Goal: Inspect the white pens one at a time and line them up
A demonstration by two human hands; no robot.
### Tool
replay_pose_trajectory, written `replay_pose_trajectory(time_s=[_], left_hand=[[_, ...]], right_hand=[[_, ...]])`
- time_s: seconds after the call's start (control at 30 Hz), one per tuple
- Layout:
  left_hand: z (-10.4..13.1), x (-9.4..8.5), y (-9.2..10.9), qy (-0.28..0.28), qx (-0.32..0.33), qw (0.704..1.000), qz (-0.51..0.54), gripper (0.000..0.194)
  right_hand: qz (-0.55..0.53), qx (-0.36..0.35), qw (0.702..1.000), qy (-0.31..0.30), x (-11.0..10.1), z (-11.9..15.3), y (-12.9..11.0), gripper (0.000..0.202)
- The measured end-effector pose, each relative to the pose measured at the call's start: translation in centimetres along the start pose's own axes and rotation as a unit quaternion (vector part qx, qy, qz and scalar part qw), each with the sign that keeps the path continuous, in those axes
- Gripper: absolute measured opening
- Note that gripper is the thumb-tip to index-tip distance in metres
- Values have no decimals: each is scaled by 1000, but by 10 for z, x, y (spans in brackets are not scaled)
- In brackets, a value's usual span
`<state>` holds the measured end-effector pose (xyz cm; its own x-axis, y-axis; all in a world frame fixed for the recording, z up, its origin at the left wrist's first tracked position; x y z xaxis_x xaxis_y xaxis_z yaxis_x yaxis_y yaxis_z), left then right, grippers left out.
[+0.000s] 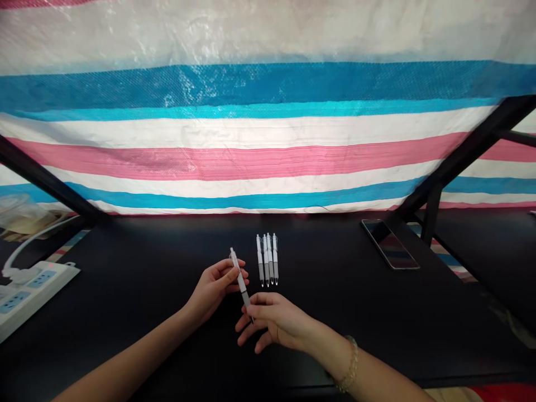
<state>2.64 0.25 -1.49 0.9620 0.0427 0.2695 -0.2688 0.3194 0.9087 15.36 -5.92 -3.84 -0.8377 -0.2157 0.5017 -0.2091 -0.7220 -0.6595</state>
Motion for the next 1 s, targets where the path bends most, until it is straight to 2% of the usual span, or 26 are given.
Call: replay_pose_trajectory(time_s=[1.0], left_hand=[[-1, -1, 4, 15, 6, 1000, 9, 34]], right_hand=[[10, 26, 999, -23, -2, 1, 4, 38]])
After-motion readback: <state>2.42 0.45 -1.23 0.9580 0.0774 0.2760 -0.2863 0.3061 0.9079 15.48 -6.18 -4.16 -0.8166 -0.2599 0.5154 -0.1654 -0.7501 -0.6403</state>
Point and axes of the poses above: each hand's wrist, its own z-axis away from the middle knuckle, its own x-axis out of the palm, y = z × x, the point moved 6 cm from there along -z, towards the middle knuckle, and after that the axes turned 13 degrees about y, right-handed, at the moved point
